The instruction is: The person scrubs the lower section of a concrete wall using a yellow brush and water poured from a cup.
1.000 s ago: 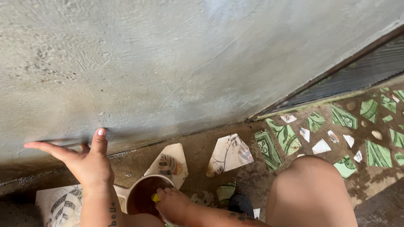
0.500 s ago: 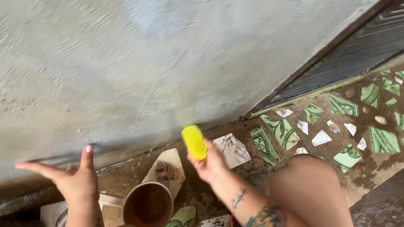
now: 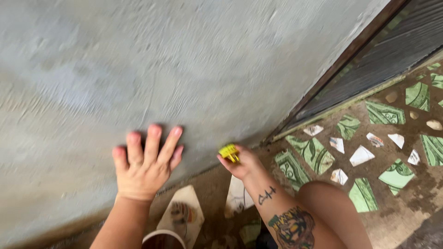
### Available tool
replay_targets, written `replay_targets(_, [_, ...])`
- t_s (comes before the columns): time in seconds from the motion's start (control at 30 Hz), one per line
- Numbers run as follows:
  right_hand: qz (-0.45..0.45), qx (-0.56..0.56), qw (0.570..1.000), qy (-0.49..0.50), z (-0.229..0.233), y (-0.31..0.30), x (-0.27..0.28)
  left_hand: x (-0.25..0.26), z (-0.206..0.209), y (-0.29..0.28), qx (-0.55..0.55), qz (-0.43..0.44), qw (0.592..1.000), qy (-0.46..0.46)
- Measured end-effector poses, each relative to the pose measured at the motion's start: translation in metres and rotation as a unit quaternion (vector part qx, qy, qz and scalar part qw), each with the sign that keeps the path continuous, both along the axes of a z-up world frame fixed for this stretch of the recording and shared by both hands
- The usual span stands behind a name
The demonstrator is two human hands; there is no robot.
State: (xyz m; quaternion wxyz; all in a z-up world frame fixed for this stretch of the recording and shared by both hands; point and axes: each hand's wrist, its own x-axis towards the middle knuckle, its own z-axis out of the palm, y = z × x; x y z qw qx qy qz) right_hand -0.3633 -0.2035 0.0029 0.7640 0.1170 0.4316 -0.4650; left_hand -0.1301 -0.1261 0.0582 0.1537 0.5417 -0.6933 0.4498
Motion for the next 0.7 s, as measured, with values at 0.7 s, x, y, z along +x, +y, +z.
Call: replay_targets(0.7, [-0.040, -0.131, 0.989, -0.062, 0.102, 0.024, -0.058, -0.053, 0.050, 0.031, 0.016, -0.040, 0.995, 0.087])
